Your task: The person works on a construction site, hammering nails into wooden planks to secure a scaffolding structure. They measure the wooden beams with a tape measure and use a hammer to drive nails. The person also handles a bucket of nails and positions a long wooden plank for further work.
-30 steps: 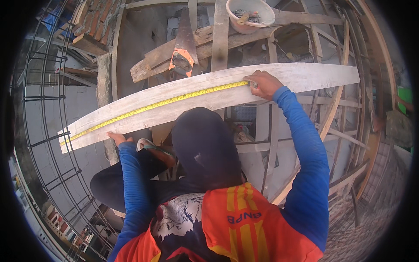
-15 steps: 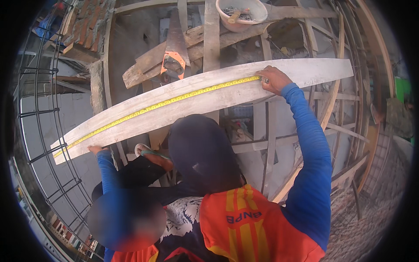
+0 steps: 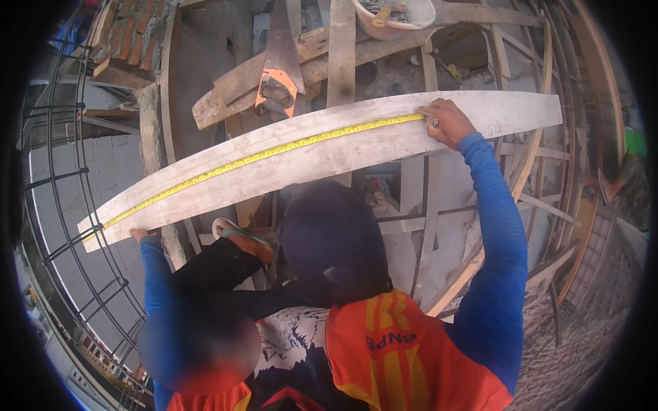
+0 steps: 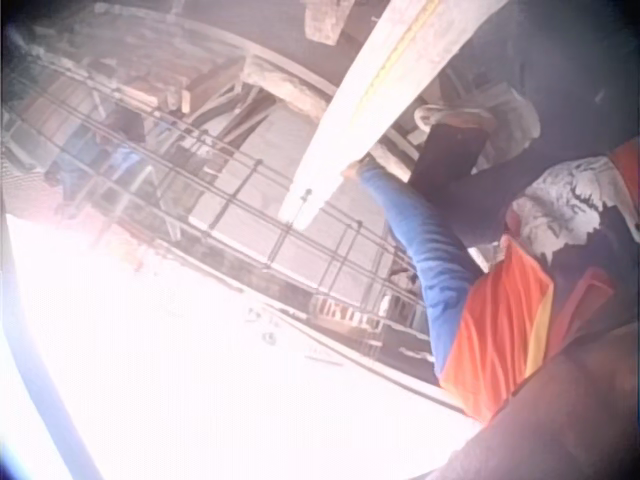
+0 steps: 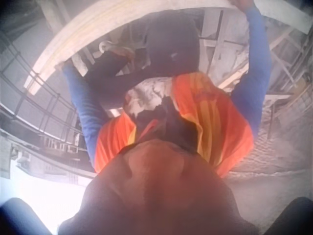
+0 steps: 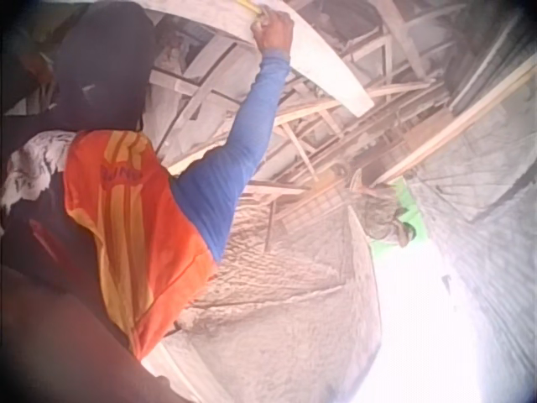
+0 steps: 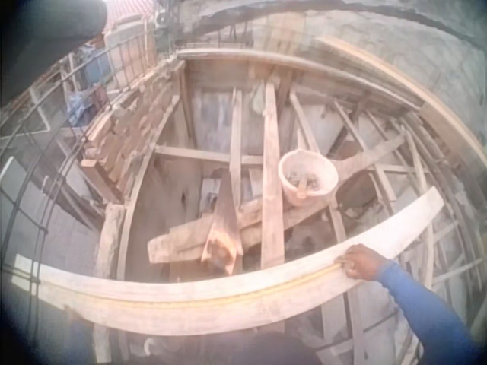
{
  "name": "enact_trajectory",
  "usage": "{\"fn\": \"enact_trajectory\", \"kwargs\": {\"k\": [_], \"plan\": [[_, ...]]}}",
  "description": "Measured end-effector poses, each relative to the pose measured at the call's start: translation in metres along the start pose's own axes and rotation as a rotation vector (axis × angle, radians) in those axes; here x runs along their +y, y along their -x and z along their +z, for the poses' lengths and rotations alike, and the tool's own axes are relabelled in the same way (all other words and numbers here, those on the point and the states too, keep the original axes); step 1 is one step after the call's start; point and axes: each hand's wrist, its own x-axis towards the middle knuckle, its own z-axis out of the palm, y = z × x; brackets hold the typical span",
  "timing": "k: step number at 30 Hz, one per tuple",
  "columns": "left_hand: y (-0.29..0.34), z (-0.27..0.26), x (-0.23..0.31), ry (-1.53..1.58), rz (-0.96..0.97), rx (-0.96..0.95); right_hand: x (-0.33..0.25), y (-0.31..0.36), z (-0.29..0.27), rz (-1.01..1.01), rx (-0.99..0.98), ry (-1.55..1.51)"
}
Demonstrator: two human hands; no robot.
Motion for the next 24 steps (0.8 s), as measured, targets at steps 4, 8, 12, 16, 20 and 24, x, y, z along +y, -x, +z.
{"fn": "enact_trajectory", "kwargs": {"k": [4, 8, 12, 16, 20, 24], "plan": [[0.091, 0.045, -0.031, 0.162, -0.053, -0.120, -0.006, -0.012, 0.004, -0.063, 0.038, 0.021], [0.222, 0.127, -0.135, 0.362, -0.250, -0.118, 0.001, -0.003, 0.018, 0.020, 0.064, -0.088], [0.250, 0.174, -0.133, 0.323, -0.343, 0.175, 0.017, -0.013, 0.015, 0.009, 0.012, 0.016], [0.246, 0.158, -0.128, 0.269, -0.362, 0.207, 0.021, -0.026, 0.012, -0.088, -0.051, 0.022], [0.222, 0.133, -0.093, 0.245, -0.343, 0.177, -0.044, -0.035, 0.011, -0.138, -0.061, -0.022], [0.188, 0.111, -0.079, 0.253, -0.221, 0.118, -0.086, -0.042, 0.027, -0.172, -0.012, 0.014]]}}
